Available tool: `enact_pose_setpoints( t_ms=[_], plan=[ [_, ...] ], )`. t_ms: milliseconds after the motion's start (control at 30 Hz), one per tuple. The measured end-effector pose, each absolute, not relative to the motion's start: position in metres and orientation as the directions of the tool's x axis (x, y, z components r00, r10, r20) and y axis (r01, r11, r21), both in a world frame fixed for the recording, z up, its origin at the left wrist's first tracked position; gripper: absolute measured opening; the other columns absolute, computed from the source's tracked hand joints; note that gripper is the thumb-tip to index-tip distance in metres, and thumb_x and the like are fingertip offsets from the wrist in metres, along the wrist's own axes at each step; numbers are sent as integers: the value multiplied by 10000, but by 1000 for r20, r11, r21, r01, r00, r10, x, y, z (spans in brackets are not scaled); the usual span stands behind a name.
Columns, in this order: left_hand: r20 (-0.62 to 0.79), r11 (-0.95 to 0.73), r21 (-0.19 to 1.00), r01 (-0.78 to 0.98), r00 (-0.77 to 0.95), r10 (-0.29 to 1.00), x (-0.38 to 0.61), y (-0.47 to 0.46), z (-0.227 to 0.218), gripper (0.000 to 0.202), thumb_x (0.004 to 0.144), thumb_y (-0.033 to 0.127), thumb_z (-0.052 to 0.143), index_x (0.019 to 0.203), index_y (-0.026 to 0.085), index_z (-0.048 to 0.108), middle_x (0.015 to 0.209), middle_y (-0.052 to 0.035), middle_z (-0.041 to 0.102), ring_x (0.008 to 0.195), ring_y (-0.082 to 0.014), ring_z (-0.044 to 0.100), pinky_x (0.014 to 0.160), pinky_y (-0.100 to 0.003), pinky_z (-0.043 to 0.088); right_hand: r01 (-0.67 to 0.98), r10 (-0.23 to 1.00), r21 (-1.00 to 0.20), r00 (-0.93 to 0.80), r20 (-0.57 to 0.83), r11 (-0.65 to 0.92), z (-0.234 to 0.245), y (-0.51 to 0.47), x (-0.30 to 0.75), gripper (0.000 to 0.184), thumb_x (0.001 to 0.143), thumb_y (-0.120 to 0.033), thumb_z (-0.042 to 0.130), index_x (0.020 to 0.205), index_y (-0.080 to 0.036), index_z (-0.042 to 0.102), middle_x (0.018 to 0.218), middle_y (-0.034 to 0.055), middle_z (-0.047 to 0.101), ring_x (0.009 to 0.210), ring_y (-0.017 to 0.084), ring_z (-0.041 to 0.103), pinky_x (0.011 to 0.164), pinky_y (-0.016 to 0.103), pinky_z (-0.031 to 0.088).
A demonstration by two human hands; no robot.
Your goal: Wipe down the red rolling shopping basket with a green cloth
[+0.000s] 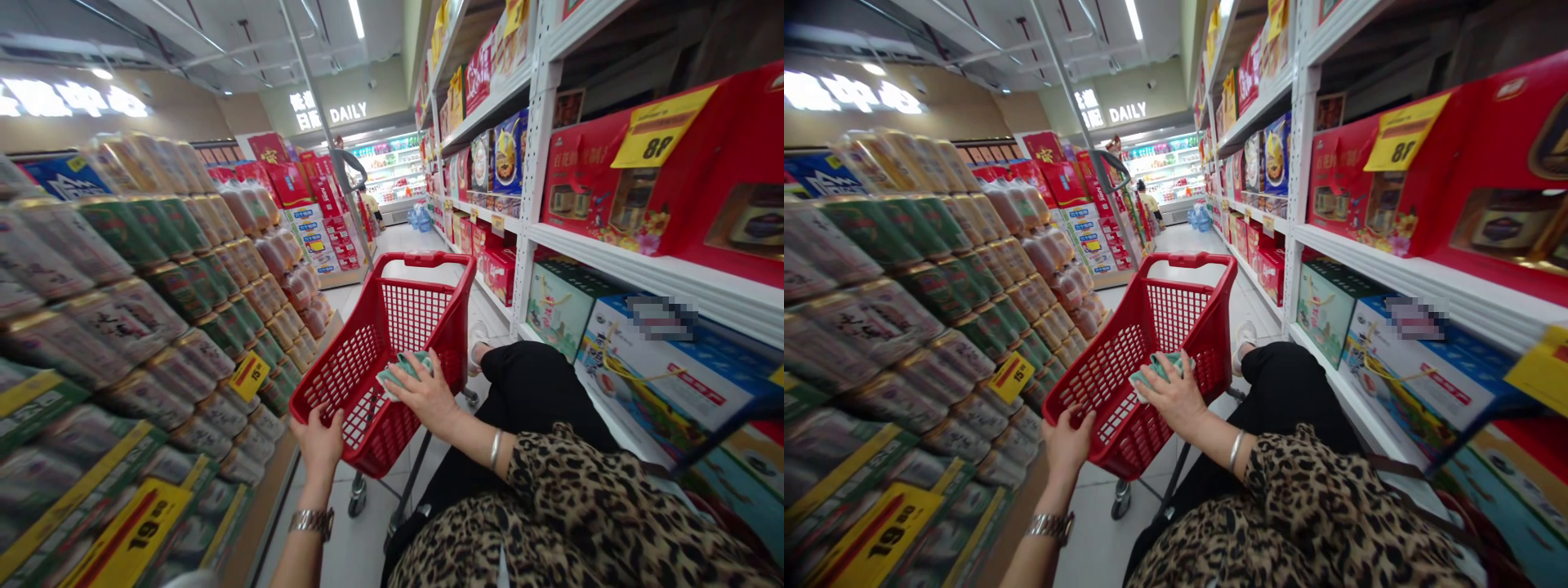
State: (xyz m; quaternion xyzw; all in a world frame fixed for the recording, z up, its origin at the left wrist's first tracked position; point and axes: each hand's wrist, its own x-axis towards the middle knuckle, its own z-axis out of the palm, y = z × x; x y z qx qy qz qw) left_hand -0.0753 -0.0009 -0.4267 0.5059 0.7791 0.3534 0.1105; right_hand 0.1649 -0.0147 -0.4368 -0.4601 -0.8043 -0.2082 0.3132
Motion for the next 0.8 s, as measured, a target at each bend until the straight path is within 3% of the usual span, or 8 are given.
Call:
enact_pose_setpoints(
  t_ms=[67,133,267,467,633,800],
  plan=[
    [192,235,663,710,-465,864,-75,0,-428,405,841,377,615,1165,140,671,1439,-196,412,1332,-311,518,1196,-439,340,859,668,10,-406,624,512,-424,-10,176,473,977,-166,544,1378,-414,585,1502,-17,555,1483,347,325,1156,777,105],
    [198,231,661,714,-463,864,-74,2,-430,408,842,379,613,1164,136,671,1438,-195,405,1351,-310,500,1201,-427,333,837,715,-20,-455,531,547,-414,-6,187,575,931,-109,554,1405,-435,559,1523,-15,532,1496,363,293,1139,794,88],
    [226,215,650,729,-456,861,-70,5,-432,403,837,383,624,1157,142,671,1426,-185,409,1362,-298,488,1198,-413,335,797,727,-25,-538,427,604,-408,8,203,582,933,-87,535,1420,-405,563,1531,4,525,1462,335,362,1157,668,271],
    [214,235,651,722,-472,856,-58,7,-428,406,810,371,660,1141,136,681,1429,-197,411,1306,-311,540,1174,-413,372,835,668,49,-473,574,549,-420,26,218,401,1013,-199,521,1367,-356,625,1486,17,573,1369,264,477,1078,483,454],
    [201,236,662,711,-472,858,-56,4,-425,402,827,339,638,1156,111,678,1452,-221,380,1343,-324,514,1193,-398,343,890,617,88,-379,690,448,-435,8,188,361,1013,-216,532,1343,-314,641,1457,28,600,1352,313,477,1030,520,477],
    [210,218,660,719,-455,865,-59,2,-424,380,836,344,629,1143,124,676,1444,-198,395,1367,-309,491,1200,-387,328,868,524,127,-400,752,481,-452,-23,145,370,1006,-222,548,1360,-305,620,1502,19,556,1373,332,450,1036,542,469]
  ],
)
